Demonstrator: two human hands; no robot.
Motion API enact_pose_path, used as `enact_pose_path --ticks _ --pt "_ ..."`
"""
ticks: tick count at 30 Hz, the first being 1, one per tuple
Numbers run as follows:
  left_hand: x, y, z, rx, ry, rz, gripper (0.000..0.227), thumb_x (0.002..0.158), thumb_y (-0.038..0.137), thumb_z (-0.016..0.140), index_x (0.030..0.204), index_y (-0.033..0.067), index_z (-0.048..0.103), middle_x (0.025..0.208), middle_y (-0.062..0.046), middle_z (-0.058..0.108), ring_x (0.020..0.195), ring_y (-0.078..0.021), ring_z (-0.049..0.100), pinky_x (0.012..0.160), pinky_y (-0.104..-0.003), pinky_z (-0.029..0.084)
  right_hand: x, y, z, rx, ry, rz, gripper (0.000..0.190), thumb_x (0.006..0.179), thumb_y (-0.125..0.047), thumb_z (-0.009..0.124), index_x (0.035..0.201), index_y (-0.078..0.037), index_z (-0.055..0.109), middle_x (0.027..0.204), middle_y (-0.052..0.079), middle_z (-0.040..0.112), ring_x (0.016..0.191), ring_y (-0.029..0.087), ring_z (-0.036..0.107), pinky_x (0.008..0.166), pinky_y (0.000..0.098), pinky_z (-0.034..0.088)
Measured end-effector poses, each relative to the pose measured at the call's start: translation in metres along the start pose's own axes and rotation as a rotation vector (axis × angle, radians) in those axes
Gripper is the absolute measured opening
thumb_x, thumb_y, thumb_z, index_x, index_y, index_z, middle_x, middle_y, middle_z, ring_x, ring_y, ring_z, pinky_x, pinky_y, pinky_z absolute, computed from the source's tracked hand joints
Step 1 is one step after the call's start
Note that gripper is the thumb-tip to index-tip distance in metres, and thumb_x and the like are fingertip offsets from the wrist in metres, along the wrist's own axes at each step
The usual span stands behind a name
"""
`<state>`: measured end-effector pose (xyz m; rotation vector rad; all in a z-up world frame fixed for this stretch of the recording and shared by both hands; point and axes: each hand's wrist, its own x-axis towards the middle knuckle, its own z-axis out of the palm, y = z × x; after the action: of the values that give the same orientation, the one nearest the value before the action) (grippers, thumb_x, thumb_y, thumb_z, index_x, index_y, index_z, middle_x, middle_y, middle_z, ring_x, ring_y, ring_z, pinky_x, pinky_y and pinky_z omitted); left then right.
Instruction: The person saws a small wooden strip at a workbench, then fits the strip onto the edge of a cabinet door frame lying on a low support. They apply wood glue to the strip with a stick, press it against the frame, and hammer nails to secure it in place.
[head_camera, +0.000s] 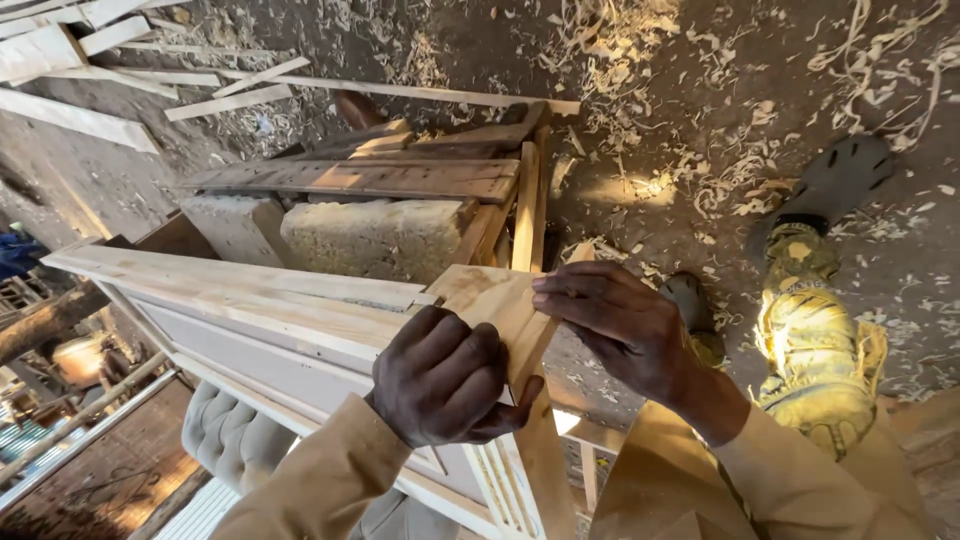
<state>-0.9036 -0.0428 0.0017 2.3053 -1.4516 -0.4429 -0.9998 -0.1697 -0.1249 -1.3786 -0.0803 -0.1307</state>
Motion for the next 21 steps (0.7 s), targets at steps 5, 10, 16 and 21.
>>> enact_pose_path --ticks 5,10,16,21 --pt "-0.001 -0.002 -0.001 0.025 0.027 0.021 0.029 0.084 0.02 0.06 0.065 0.0063 0.043 0.068 -0.012 0.055 0.046 -0.0184 0.036 0.045 -0.029 0.026 0.002 -0.004 0.002 -0.053 0.0 -0.005 0.019 0.088 -0.003 0.05 0.104 -0.001 0.061 0.107 0.015 0.062 0.098 0.027 0.061 0.089 0.0356 0.049" --pt "0.0 -0.002 -0.002 0.017 0.022 0.024 0.03 0.083 0.022 0.064 0.066 0.0078 0.043 0.073 -0.011 0.057 0.047 -0.0181 0.037 0.045 -0.028 0.025 0.001 -0.007 0.005 -0.074 0.023 0.019 0.019 0.088 -0.002 0.05 0.103 0.0 0.061 0.105 0.016 0.063 0.096 0.028 0.063 0.088 0.0366 0.05" --pt "0.008 0.002 -0.001 0.024 -0.076 -0.142 0.033 0.084 0.033 0.057 0.08 0.0007 0.053 0.065 -0.008 0.047 0.053 -0.0219 0.04 0.047 -0.032 0.027 0.002 -0.008 0.001 -0.128 0.001 -0.002 0.019 0.087 -0.002 0.052 0.104 -0.002 0.061 0.106 0.013 0.064 0.098 0.027 0.064 0.087 0.037 0.05" --pt "0.01 0.002 -0.001 0.054 -0.151 -0.116 0.022 0.084 0.021 0.056 0.068 0.0078 0.048 0.071 -0.006 0.054 0.053 -0.0205 0.037 0.05 -0.031 0.028 0.011 -0.013 -0.003 -0.12 -0.013 -0.017 0.018 0.086 0.0 0.053 0.102 0.0 0.062 0.103 0.015 0.065 0.095 0.027 0.065 0.085 0.0358 0.052"
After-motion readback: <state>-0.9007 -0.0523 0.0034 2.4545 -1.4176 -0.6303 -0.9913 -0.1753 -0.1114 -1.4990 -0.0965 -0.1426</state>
